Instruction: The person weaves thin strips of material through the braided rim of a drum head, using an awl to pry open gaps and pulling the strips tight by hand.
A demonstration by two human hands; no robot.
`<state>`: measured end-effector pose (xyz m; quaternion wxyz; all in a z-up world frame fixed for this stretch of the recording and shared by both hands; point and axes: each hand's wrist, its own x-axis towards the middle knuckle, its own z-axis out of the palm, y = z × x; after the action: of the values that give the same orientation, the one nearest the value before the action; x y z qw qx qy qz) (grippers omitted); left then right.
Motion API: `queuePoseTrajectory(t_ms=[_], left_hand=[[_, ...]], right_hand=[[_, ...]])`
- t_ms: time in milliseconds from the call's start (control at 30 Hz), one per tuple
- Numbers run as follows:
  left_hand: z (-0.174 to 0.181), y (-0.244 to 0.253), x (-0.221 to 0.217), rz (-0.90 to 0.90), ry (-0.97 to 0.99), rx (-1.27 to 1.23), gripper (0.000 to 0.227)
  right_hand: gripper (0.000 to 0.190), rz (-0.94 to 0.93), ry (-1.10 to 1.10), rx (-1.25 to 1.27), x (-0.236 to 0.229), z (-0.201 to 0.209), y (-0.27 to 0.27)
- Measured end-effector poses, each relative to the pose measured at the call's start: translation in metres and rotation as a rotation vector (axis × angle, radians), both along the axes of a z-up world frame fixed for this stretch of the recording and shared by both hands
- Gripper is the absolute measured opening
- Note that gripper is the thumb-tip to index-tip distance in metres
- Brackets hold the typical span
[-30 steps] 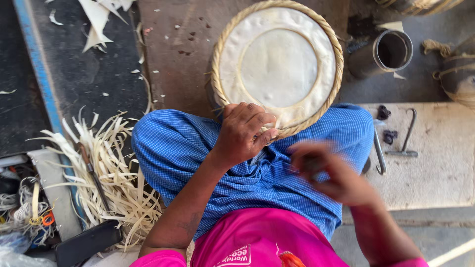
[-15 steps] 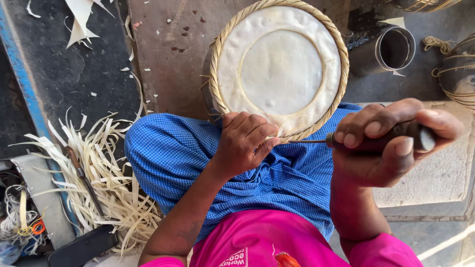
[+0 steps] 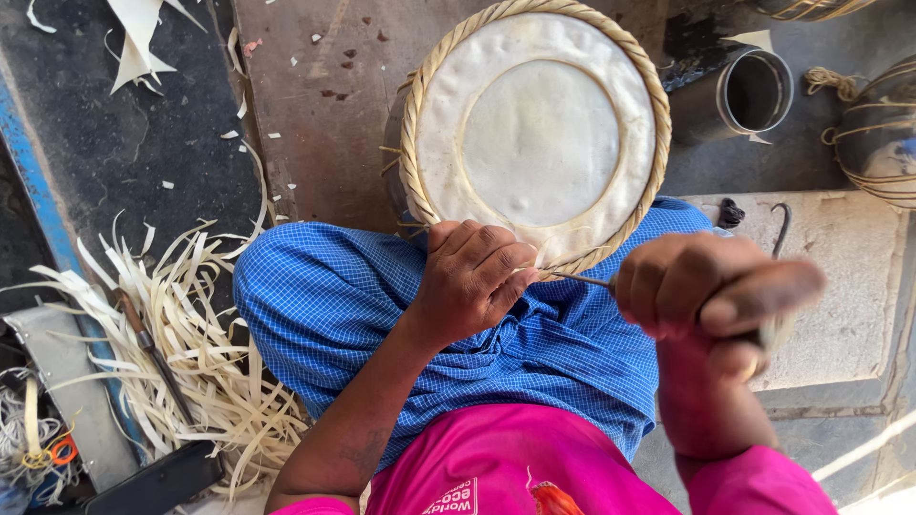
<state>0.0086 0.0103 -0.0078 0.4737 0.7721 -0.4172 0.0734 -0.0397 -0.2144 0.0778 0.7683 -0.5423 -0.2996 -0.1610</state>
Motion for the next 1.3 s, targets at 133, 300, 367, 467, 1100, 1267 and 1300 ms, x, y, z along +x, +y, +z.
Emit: queuePoseTrajectory(t_ms=[133,300,367,467,1100,1267,1300], left_hand=[[0.000,-0.001,0.001,-0.007,0.031,0.003,0.017],[-0.002,0.005,0.000,-0.038,-0.024,0.012,0.033],[-0.004,0.004,0.000,-0.041,-0.078,0.059,0.038],[-0.008,0.001,-0.001,-0.002,-0.145,0.114,0.040],[-0.023,0.001,-0.008,-0.006,-0.189,0.067,0.020],[-0.022,0.001,-0.009,-0.014,-0.187,0.079,0.019],[-0.022,0.001,-0.008,-0.015,-0.188,0.083,0.019]], right_hand=[[0.028,0.128,0.001,0.119,0.008,-0.011,-0.016],[0.048,0.289,-0.027,0.175,0.024,-0.012,-0.018],[0.050,0.355,0.064,0.189,0.032,0.004,-0.011],[0.039,0.312,0.273,0.065,0.041,0.042,0.000],[0.057,0.266,1.027,-2.002,-0.008,0.097,-0.041],[0.056,0.103,1.130,-1.803,-0.056,0.083,-0.042],[0.054,0.016,1.029,-1.642,-0.067,0.074,-0.040]])
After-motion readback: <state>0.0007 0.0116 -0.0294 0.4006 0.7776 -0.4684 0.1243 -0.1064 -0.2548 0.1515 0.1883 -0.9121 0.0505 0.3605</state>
